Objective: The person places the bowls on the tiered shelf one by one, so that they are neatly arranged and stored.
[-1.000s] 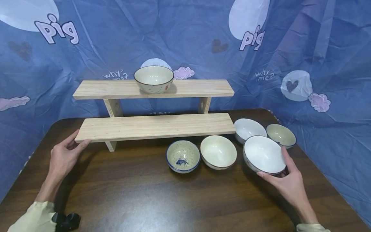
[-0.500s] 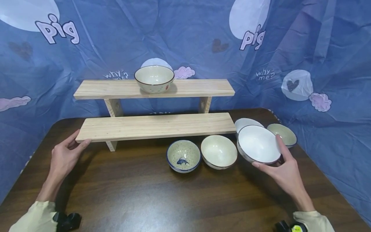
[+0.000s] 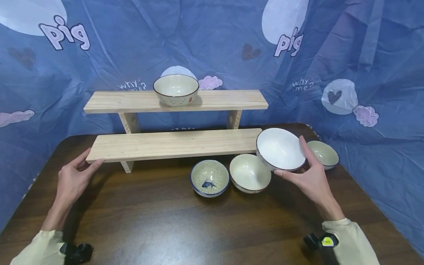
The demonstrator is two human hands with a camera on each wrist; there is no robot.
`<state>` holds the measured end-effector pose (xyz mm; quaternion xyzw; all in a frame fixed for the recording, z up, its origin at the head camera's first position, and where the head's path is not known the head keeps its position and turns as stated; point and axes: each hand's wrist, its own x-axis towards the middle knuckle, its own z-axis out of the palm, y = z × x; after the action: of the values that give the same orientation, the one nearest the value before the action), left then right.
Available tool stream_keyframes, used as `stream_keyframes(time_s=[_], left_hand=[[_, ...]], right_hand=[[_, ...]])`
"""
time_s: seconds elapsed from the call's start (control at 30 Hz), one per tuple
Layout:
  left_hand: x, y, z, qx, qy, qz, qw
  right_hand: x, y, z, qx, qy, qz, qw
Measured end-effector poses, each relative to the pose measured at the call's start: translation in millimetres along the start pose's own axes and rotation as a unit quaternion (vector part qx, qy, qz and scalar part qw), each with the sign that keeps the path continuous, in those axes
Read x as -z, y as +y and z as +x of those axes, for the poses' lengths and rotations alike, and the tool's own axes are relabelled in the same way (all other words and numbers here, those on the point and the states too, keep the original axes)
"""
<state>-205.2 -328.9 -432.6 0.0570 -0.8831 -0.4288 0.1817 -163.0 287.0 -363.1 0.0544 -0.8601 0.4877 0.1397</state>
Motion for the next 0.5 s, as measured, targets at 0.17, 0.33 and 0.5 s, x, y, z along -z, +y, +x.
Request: stream_keyframes(time_s=[0.17,0.33,0.5], left_hand=[[-0.2,-0.3,0.4,0.003,0.002,0.004,1.0],[-0.9,0.3,1.1,0.016,-0.004,0.013,0.9998],[-0.2,0.8,2.4,0.019,-0.006,0.02,0.9996]], right_hand=[[-10.2,-9.4,14.9,0.007,-0.015,0.004,0.9999],[-17.3,-17.1,30.6,0.01,-0.023,0.001,0.9997],[-23.0,-27.2,47.4,0.03,-0.025,0.004,0.9992]])
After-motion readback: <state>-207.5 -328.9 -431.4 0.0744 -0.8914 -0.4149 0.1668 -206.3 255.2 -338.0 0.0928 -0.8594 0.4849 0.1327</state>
